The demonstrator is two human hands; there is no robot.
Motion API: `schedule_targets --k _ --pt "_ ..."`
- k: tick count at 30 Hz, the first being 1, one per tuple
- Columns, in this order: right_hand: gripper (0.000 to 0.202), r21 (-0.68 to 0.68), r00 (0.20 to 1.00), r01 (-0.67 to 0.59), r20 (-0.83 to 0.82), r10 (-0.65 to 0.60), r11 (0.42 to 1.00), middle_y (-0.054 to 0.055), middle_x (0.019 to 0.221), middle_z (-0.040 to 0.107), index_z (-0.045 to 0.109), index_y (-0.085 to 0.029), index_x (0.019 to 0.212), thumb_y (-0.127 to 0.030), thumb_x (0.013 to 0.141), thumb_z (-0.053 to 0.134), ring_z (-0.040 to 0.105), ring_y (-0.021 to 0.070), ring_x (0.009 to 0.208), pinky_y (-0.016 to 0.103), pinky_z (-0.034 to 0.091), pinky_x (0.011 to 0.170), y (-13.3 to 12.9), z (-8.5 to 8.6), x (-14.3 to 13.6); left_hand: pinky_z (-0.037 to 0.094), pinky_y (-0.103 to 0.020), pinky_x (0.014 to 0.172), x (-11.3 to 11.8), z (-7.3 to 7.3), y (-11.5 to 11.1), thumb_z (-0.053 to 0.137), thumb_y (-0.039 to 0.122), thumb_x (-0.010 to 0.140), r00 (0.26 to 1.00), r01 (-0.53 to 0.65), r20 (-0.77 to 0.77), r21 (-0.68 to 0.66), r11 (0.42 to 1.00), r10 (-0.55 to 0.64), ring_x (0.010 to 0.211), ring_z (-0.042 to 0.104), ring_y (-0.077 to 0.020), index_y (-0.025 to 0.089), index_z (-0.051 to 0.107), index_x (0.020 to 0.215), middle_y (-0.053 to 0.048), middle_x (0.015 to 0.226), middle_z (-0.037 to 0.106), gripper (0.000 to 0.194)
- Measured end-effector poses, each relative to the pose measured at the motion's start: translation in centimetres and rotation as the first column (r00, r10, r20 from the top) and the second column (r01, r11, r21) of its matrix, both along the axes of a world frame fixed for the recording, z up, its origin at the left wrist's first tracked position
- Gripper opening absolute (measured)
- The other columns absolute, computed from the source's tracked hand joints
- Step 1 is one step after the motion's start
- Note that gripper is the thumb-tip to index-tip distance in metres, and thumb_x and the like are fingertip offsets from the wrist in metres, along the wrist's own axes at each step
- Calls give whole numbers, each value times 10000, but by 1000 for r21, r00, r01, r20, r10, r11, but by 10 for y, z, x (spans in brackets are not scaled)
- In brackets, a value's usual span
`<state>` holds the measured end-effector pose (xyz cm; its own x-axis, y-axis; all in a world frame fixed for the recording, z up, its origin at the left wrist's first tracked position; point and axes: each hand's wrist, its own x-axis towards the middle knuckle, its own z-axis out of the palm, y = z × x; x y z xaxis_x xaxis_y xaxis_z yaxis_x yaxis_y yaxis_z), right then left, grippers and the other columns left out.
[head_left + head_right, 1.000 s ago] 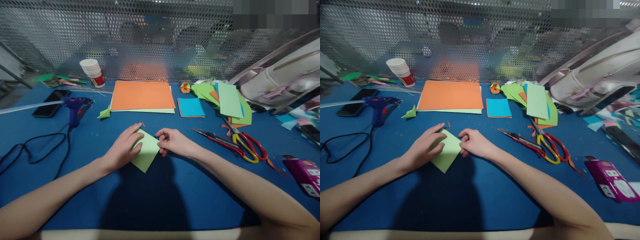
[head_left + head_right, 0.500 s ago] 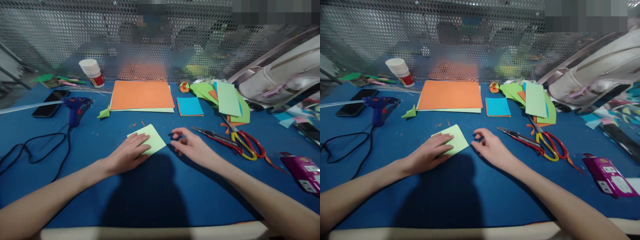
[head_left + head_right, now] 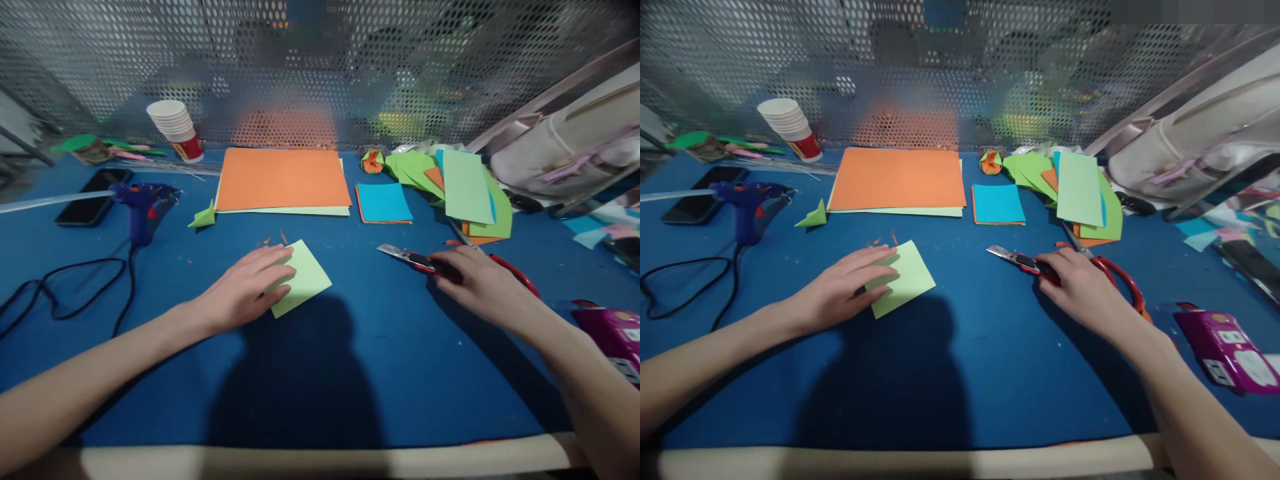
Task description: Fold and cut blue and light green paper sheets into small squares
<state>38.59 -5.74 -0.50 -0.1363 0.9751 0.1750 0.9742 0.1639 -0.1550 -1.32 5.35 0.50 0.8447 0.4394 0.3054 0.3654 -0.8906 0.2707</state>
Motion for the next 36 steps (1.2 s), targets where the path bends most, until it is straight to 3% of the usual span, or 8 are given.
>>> schedule_targets --k 2,5,10,14,21,30,36 --pt "297 7 999 -10 -41 10 1000 162 1067 641 612 -175 1126 -310 904 469 641 312 967 459 544 793 4 9 -15 430 -461 1112 8 2 2 486 264 977 1000 3 -15 -1 1000 -3 1319 529 -247 160 657 1133 -156 1368 597 253" --pt "321 -5 991 -86 -102 85 996 134 1099 647 602 -187 1178 -317 930 446 649 283 950 451 542 801 12 17 -37 428 -453 1112 22 -1 7 475 271 985 998 46 -41 -2 999 -47 1346 498 -256 148 647 1163 -162 1396 572 276" --pt "313 1 968 -183 -172 181 983 112 1083 672 619 -200 1198 -280 941 459 658 251 960 418 537 827 22 14 -56 376 -559 1117 32 -15 13 463 323 999 988 110 -115 43 993 -105 1407 402 -327 182 590 1289 -156 1471 495 347" --pt "314 45 949 -223 -219 227 974 112 1074 670 626 -183 1215 -222 933 493 652 237 942 394 538 800 18 9 -59 367 -577 1108 30 -20 14 436 354 1007 978 124 -175 56 991 -112 1403 397 -363 177 586 1299 -177 1487 468 373" --pt "319 96 937 -296 -164 308 950 142 1026 664 648 -108 1206 -170 924 510 637 260 924 423 537 792 13 4 -60 360 -576 1111 29 -23 14 414 376 1012 976 115 -190 25 993 -108 1425 365 -352 184 574 1316 -178 1500 449 394" --pt "333 91 919 -332 -195 344 939 137 1004 666 648 -104 1219 -159 916 523 632 247 899 395 541 746 13 4 -60 318 -569 1150 28 -23 13 459 410 992 967 94 -239 -7 996 -93 1451 319 -336 198 552 1357 -152 1529 417 432" --pt "334 71 907 -358 -213 364 931 137 1031 674 636 -125 1235 -173 930 507 627 252 923 415 539 767 15 4 -58 332 -585 1133 30 -24 11 415 417 1007 959 92 -270 25 995 -82 1425 366 -348 240 591 1334 -135 1514 442 412"
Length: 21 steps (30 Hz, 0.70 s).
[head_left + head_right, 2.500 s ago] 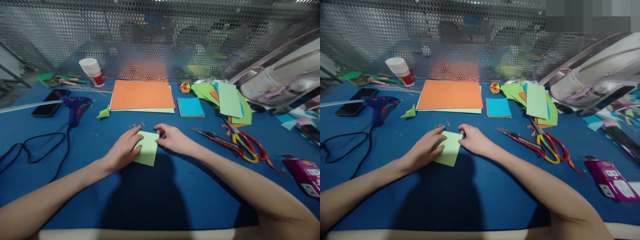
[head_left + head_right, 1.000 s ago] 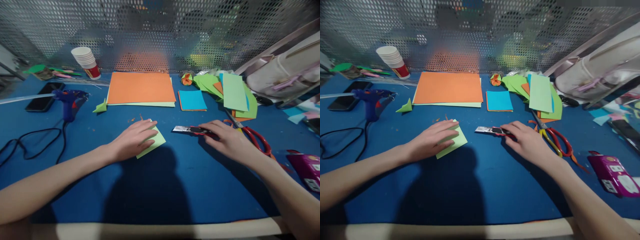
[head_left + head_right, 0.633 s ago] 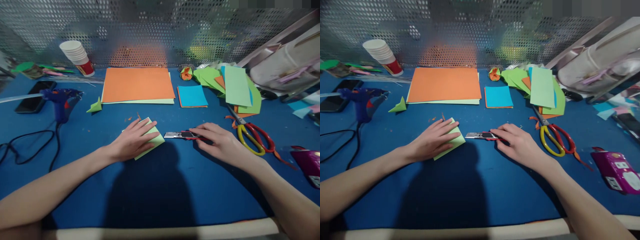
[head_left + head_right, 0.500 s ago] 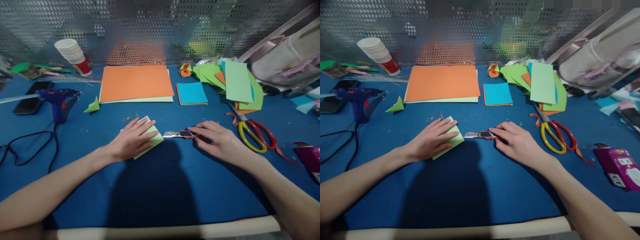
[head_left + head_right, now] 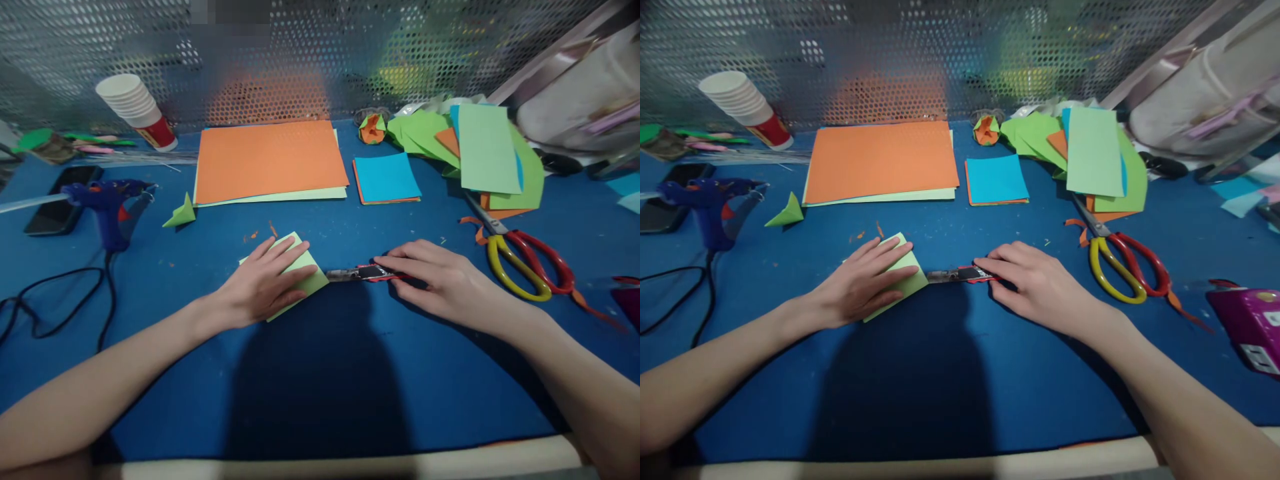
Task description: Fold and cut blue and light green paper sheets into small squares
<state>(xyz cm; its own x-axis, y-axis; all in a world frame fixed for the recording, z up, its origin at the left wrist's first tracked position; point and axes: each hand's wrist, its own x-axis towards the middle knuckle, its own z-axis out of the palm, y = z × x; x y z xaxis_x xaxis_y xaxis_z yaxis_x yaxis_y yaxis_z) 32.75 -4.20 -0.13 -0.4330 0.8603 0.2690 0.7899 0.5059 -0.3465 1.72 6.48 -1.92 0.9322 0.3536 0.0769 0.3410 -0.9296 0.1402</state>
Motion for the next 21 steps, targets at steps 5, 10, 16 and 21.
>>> schedule_targets --k 5,10,16,21 --pt "323 -4 1000 -14 -24 14 1000 140 1036 691 639 -122 1223 -170 928 518 628 261 945 427 540 786 2 0 -1 325 -582 1136 1 0 -1 349 374 1029 999 4 -38 36 999 -3 1414 382 -345 252 601 1330 -127 1503 458 411" --pt "312 9 1000 -23 -19 24 1000 143 1036 688 654 -127 1210 -178 940 505 624 262 947 426 533 797 3 -1 -2 310 -571 1146 1 0 0 316 331 1038 998 -5 -59 25 1000 7 1428 361 -330 274 588 1342 -109 1516 443 412" --pt "335 -34 999 -31 9 31 999 156 1083 658 640 -131 1245 -192 961 474 610 260 970 429 527 811 4 -1 -1 266 -551 1169 0 -2 -1 327 331 1040 996 -19 -92 6 1000 20 1458 306 -312 292 540 1385 -97 1550 393 408" --pt "336 -31 998 -62 6 62 998 153 1086 665 632 -132 1256 -186 967 469 607 255 970 428 531 803 3 -1 -1 247 -541 1176 0 -4 0 372 310 1031 994 -12 -106 5 1000 12 1472 273 -315 336 507 1408 -80 1575 350 401"
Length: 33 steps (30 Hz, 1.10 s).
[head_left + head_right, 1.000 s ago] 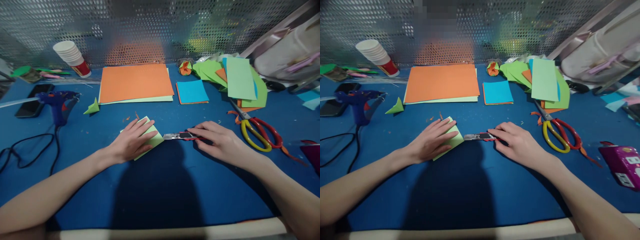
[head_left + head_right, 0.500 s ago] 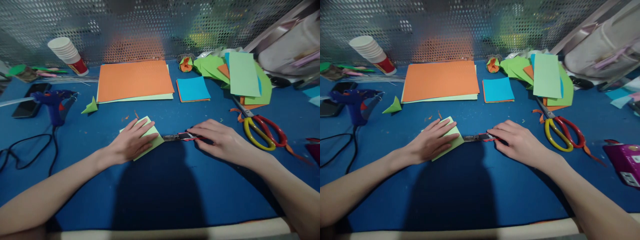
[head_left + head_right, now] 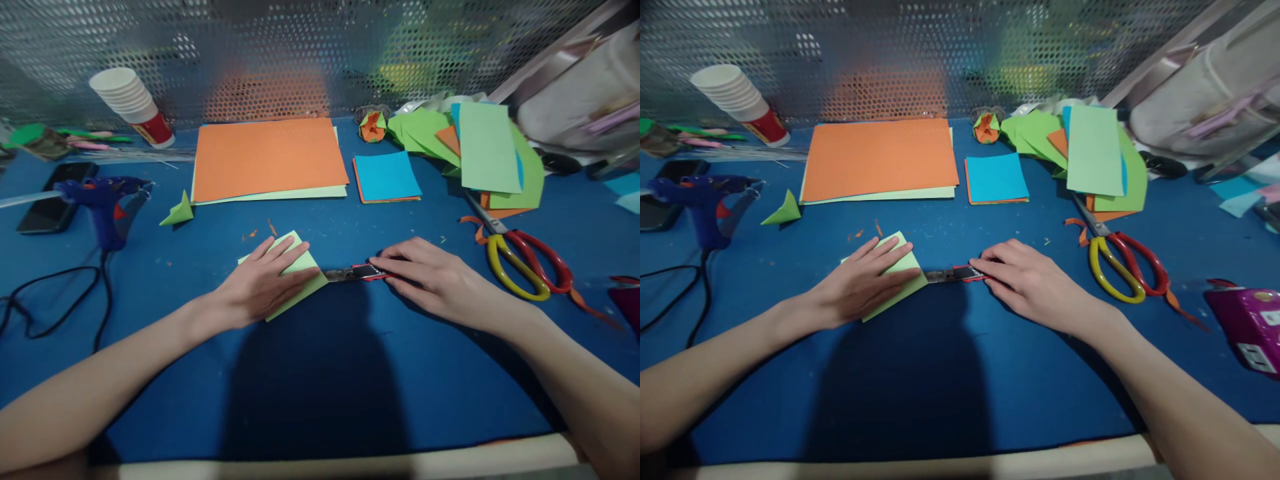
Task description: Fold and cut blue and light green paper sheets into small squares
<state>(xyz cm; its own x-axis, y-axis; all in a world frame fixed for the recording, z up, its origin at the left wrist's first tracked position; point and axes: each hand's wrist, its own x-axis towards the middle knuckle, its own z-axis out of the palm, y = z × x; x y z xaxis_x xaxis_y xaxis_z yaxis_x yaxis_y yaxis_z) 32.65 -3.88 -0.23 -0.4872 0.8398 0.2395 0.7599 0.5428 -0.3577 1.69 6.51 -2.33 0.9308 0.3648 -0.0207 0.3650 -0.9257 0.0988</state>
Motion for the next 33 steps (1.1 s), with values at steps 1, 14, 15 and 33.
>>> schedule_targets --k 1,14,15,33 --pt "335 -1 1000 2 1 -2 1000 151 1087 667 632 -139 1255 -187 969 466 607 253 968 429 532 803 0 0 0 247 -544 1174 0 0 0 373 308 1031 1000 2 -2 0 1000 -2 1473 271 -319 342 509 1405 -81 1577 346 400" --pt "336 -21 1000 5 6 -5 1000 140 1088 668 624 -170 1264 -200 977 452 613 243 959 412 538 790 -3 4 -1 250 -540 1176 3 4 -2 383 317 1027 1000 -19 -15 -2 1000 19 1470 279 -311 350 529 1387 -74 1563 372 389" --pt "335 -21 1000 6 10 -6 1000 141 1087 666 621 -163 1265 -197 976 454 610 243 958 412 537 789 -3 3 -1 254 -538 1175 3 4 -2 387 317 1026 1000 -20 -16 -2 1000 20 1468 283 -311 353 529 1386 -73 1560 377 389" --pt "347 -2 991 132 5 -132 991 134 1050 659 620 -190 1271 -179 955 478 625 257 938 406 562 766 -29 4 -22 259 -558 1160 6 5 -2 387 326 1022 999 -12 -46 -4 1000 12 1460 294 -332 344 531 1391 -97 1557 381 396"
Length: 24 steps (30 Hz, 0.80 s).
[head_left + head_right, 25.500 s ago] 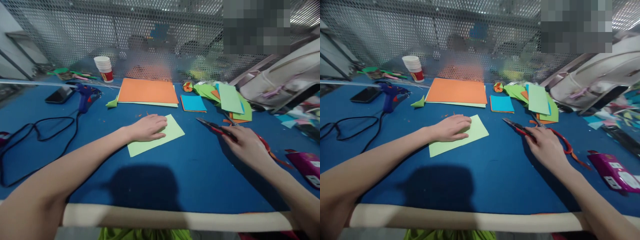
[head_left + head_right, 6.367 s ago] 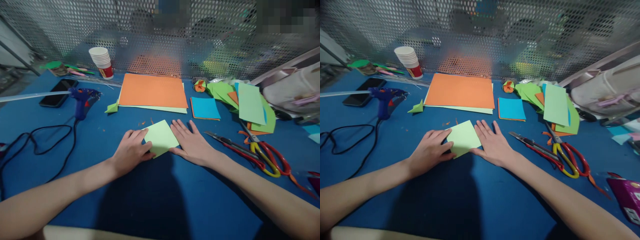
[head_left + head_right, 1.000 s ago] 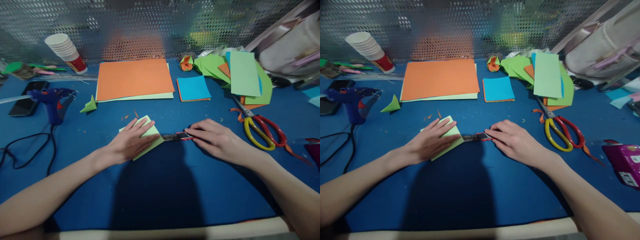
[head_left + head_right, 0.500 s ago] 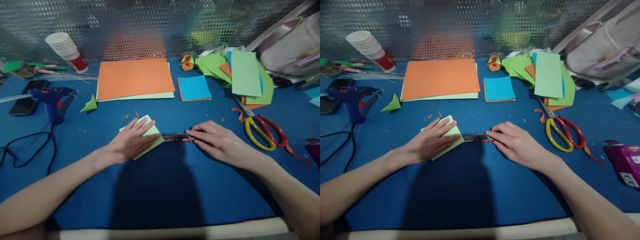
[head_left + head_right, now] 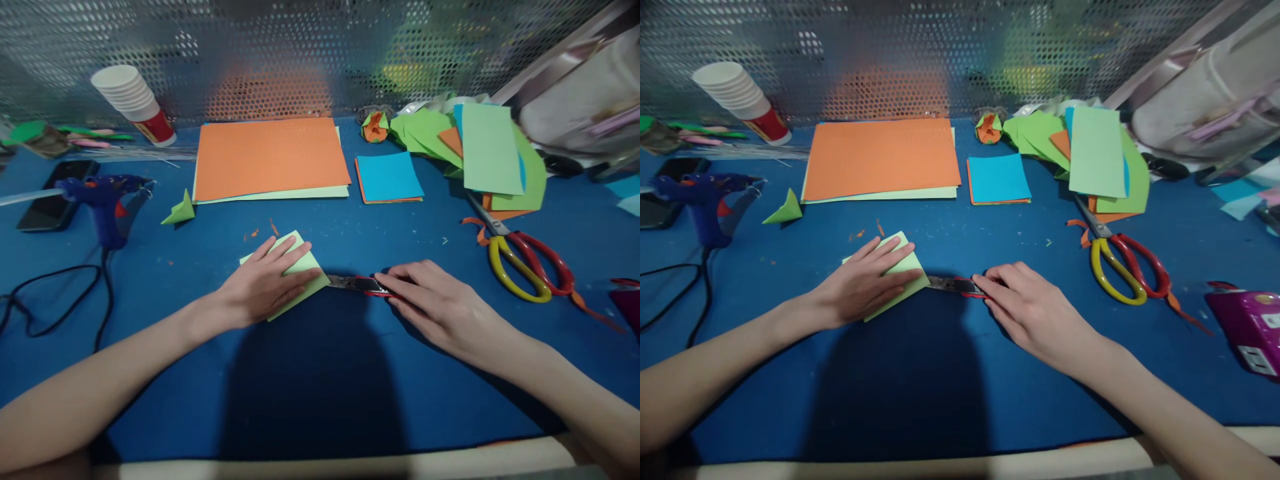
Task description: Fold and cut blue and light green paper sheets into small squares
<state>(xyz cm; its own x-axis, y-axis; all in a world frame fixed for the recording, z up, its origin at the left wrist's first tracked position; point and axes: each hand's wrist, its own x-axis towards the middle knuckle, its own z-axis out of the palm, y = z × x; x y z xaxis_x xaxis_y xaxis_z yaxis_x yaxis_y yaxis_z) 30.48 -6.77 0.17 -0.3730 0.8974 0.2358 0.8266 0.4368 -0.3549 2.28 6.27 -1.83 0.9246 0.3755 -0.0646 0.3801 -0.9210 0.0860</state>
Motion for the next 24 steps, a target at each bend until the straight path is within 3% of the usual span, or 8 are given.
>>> schedule_targets --k 6,19,24 --pt "332 6 999 -31 -20 31 1000 149 1063 650 620 -151 1256 -158 949 494 614 255 947 400 554 771 1 -3 0 270 -553 1157 0 0 0 405 310 1015 1000 2 -2 21 1000 -2 1453 309 -338 336 538 1387 -103 1557 380 396" --pt "340 6 1000 -8 -22 8 1000 144 1056 653 618 -181 1269 -179 964 466 621 250 933 403 552 759 -2 -4 -10 264 -549 1158 1 1 0 410 311 1013 1000 6 -17 10 1000 -5 1452 310 -341 328 520 1405 -109 1566 366 407" --pt "332 7 999 -33 -21 34 999 160 1060 646 611 -126 1263 -153 960 476 612 253 939 407 553 757 -4 -3 -13 289 -569 1145 0 2 0 408 302 1014 1000 13 -5 12 1000 -13 1444 321 -357 314 527 1401 -126 1555 379 405"
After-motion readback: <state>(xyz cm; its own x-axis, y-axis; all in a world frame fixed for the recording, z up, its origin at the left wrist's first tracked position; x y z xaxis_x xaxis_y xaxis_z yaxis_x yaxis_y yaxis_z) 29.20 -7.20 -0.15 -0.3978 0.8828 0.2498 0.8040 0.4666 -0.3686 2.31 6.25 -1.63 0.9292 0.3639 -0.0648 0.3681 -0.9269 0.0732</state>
